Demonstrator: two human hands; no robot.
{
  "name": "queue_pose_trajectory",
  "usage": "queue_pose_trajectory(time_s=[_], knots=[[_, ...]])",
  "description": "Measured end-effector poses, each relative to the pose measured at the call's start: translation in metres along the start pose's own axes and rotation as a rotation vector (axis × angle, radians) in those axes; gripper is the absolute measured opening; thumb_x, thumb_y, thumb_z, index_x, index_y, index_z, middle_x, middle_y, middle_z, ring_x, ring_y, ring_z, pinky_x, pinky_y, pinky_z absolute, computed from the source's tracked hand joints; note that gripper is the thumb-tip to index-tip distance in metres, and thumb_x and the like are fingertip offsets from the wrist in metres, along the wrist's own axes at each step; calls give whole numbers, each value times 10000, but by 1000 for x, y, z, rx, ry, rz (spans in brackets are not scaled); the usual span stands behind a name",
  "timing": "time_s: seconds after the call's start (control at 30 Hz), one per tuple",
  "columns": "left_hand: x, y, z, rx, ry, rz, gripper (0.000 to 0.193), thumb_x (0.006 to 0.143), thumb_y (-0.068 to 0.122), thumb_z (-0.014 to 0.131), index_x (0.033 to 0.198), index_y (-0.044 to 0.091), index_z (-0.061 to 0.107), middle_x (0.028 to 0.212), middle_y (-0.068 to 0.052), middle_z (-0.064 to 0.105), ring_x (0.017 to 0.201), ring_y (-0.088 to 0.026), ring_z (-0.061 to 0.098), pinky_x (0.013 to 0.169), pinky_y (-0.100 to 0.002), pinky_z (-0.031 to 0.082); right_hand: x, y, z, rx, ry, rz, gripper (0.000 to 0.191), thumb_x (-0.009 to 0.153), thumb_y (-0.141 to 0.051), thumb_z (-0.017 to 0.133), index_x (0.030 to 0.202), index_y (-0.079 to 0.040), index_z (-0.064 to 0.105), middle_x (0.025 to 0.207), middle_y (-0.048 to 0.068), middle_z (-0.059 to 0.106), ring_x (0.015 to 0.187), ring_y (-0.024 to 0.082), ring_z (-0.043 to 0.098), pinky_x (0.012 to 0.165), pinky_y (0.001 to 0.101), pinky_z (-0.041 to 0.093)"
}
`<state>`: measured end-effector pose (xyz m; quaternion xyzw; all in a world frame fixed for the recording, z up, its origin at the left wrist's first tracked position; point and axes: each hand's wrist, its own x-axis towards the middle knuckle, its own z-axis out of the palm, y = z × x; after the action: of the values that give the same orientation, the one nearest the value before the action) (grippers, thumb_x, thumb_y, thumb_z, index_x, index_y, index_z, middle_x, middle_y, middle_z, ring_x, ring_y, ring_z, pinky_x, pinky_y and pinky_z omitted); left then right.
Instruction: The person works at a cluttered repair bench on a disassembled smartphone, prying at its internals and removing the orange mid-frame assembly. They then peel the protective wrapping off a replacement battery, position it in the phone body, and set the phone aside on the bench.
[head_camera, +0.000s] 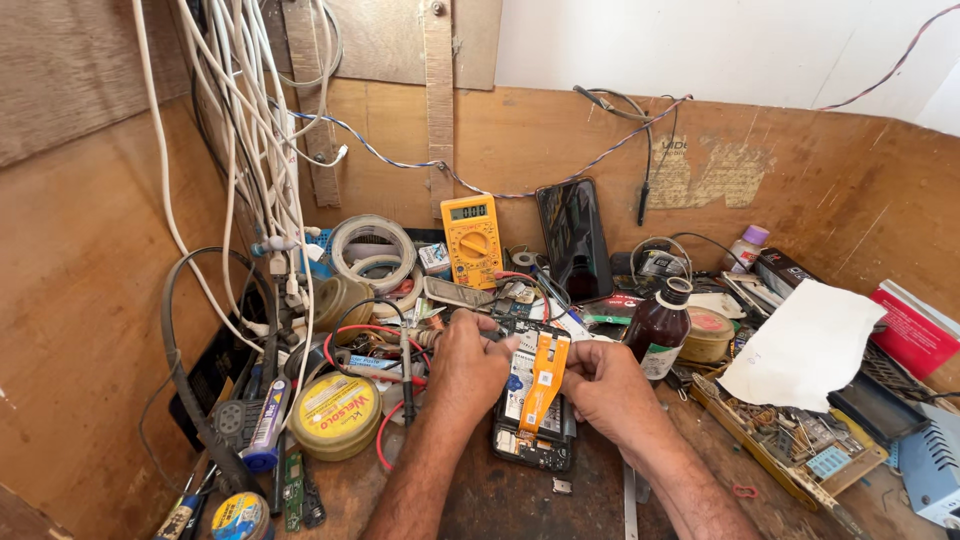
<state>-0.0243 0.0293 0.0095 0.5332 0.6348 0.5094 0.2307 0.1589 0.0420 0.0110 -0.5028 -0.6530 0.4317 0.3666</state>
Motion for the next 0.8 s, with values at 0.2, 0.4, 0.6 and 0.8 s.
queue_pose_trajectory(time_s=[0.2,0.4,0.6,0.8], knots=[[-13,15,-8,111,-7,16,409,781,101,819,1107,23,584,784,-116,755,823,-282,743,756,-443,548,-4,-3,4,0,13,30,131,937,-88,664,952,18,740,707,13,660,577,71,520,508,257,426],[-12,16,-9,52,-9,8,415,783,52,792,1127,12,563,767,-128,756,807,-280,754,756,-440,556,-11,-15,3,17,47,82,180,984,-144,622,1005,8,716,675,19,607,536,96,483,459,260,403],[-8,10,-7,53,-7,33,357,798,53,776,1093,8,579,760,-134,745,796,-274,759,745,-429,567,-13,-21,1,181,77,37,179,977,-147,613,1059,-1,675,624,12,568,461,71,446,353,247,328],[-11,13,-7,89,-12,10,319,817,40,755,1073,37,565,790,-111,725,823,-285,741,746,-452,557,-16,-23,-3,122,39,66,189,982,-179,612,1042,-9,669,591,-8,556,411,71,430,337,247,284]])
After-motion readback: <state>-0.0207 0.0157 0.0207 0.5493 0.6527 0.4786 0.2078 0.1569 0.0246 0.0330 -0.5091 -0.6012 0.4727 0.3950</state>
